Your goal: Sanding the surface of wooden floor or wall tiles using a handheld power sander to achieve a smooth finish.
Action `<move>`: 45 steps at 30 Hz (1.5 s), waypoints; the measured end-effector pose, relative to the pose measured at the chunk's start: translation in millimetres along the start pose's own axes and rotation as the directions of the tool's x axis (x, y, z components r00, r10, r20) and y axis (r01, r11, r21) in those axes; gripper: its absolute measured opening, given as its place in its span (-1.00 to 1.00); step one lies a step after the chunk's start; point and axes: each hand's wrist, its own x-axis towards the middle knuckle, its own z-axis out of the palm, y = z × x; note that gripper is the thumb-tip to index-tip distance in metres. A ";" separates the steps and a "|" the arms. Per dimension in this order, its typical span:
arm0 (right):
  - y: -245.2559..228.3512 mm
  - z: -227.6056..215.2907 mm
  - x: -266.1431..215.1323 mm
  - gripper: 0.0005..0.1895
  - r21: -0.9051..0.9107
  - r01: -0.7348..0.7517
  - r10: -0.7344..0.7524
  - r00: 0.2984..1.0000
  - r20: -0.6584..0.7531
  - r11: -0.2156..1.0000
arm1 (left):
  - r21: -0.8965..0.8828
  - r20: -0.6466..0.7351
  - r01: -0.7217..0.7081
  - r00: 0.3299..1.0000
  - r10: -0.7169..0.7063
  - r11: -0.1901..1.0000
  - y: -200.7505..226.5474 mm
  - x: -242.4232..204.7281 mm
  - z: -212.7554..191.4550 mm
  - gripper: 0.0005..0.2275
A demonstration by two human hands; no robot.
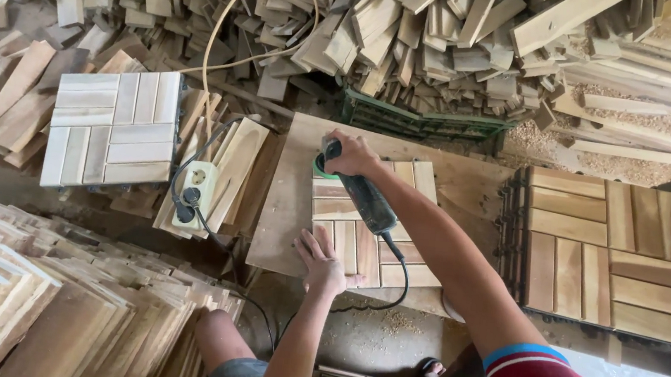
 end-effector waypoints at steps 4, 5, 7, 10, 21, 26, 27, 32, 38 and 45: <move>-11.1 -30.5 -39.3 -0.13 0.022 0.004 -0.004 1.000 -0.008 1.000 | -0.012 0.032 0.010 0.999 -0.009 1.000 -2.7 6.8 3.8 0.30; -4.4 -32.9 -37.9 -0.13 0.016 -0.005 0.005 1.000 -0.015 1.000 | 0.031 -0.006 0.015 1.000 -0.015 0.999 -7.2 15.5 12.9 0.29; 10.6 -40.7 -39.6 -0.13 0.012 -0.023 0.023 0.999 -0.025 1.000 | 0.078 -0.039 0.016 0.999 -0.013 0.997 -9.2 20.7 18.0 0.27; 32.5 -57.9 -51.7 -0.14 0.009 -0.089 0.089 0.996 -0.014 0.996 | 0.034 0.019 0.034 0.999 -0.035 0.999 -3.7 12.2 9.0 0.28; 131.7 -98.7 -90.7 -0.15 0.022 -0.224 0.224 0.958 -0.177 0.974 | 0.104 0.038 0.077 0.996 -0.081 0.992 8.7 -4.6 -5.9 0.29; 157.9 -101.3 -94.9 -0.17 0.136 -0.243 0.266 0.943 -0.198 0.961 | 0.167 0.043 0.106 0.992 -0.115 0.980 4.6 9.4 3.7 0.31; 163.4 -98.2 -94.2 -0.20 0.163 -0.220 0.254 0.940 -0.227 0.962 | 0.156 0.040 0.112 0.992 -0.119 0.981 2.3 13.1 6.8 0.33; 163.3 -89.8 -101.1 -0.24 0.215 -0.240 0.291 0.923 -0.252 0.947 | 0.171 0.034 0.100 0.994 -0.107 0.980 7.6 -0.7 -1.8 0.31; 207.3 -90.7 -105.0 -0.19 0.311 -0.227 0.315 0.910 -0.271 0.923 | 0.323 -0.121 0.025 0.992 0.015 0.946 32.3 8.1 -20.6 0.16; 216.5 -97.3 -149.9 -0.18 0.370 -0.258 0.364 0.896 -0.253 0.893 | 0.609 -0.029 -0.187 0.966 0.258 0.770 61.4 92.2 -54.3 0.15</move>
